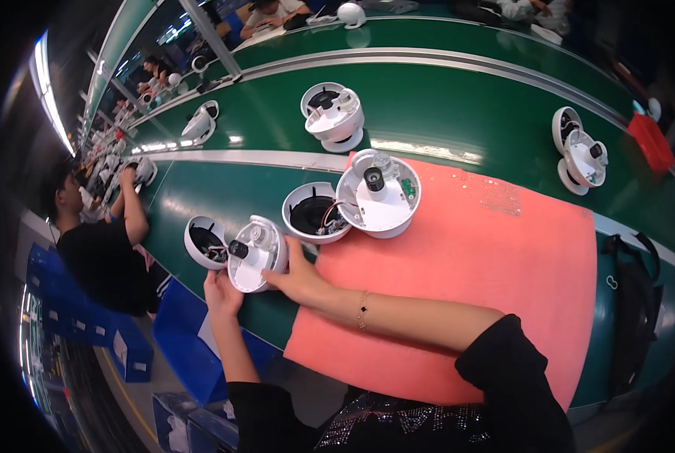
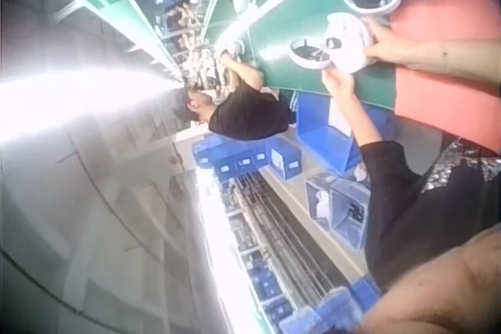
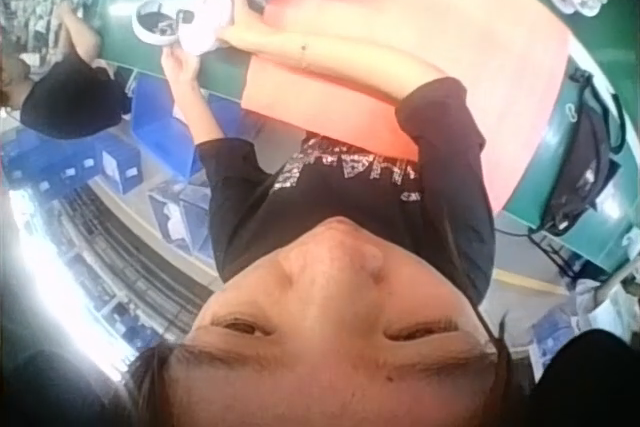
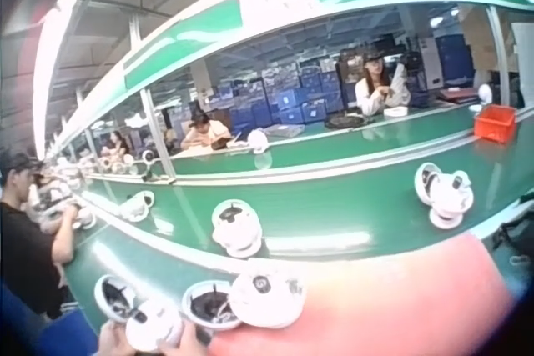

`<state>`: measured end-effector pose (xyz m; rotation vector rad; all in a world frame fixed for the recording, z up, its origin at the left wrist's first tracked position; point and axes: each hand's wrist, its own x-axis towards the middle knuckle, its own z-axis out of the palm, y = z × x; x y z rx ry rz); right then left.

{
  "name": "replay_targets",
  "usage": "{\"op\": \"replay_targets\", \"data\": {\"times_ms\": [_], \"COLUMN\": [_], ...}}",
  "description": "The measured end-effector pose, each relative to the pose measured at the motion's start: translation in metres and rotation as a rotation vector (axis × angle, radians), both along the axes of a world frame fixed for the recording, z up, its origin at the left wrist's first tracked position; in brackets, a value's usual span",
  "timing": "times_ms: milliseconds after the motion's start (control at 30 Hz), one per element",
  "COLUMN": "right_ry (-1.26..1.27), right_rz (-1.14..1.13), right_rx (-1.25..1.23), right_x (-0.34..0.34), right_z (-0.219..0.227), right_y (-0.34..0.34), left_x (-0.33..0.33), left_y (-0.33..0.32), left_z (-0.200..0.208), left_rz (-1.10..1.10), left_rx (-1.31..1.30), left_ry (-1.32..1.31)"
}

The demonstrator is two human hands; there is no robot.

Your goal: Assembling the internal components and outer housing of security cameras on a production line.

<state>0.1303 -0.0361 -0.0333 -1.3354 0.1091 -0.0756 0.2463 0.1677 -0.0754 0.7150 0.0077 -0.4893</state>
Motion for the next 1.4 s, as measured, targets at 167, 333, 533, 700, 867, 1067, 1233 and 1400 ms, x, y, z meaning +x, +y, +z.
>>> {"op": "replay_targets", "data": {"times_ms": [167, 333, 533, 700, 867, 1067, 1233, 1400], "right_ry": [0.069, 0.045, -0.158, -0.353, -0.228, 0.085, 0.159, 0.107], "right_rz": [0.323, -0.321, -1.176, -1.219, -1.131, -0.774, -0.428, 0.072], "right_rx": [-0.026, -0.029, 0.629, 0.502, 0.215, -0.099, -0.202, -0.308], "right_x": [-0.058, -0.139, -0.227, -0.256, -0.265, -0.27, -0.259, -0.245], "right_z": [0.029, 0.053, 0.017, -0.012, 0.029, 0.1, 0.118, 0.106], "right_y": [-0.055, -0.187, -0.404, -0.474, -0.446, -0.358, -0.299, -0.267], "left_x": [0.02, 0.021, 0.012, -0.055, -0.154, -0.212, -0.25, -0.261], "left_y": [0.001, 0.025, 0.019, -0.005, -0.078, -0.19, -0.23, -0.19], "left_z": [0.004, 0.01, 0.003, 0.05, 0.109, 0.091, 0.074, 0.035], "left_rz": [-0.005, -0.067, 0.348, 0.843, 0.231, -0.848, -1.001, -0.808], "left_rx": [0.296, 0.344, 0.72, 0.6, 0.131, -0.132, -0.364, -0.153], "left_ry": [-0.119, -0.116, -0.146, -0.502, -0.538, 0.076, 0.605, 0.336]}}
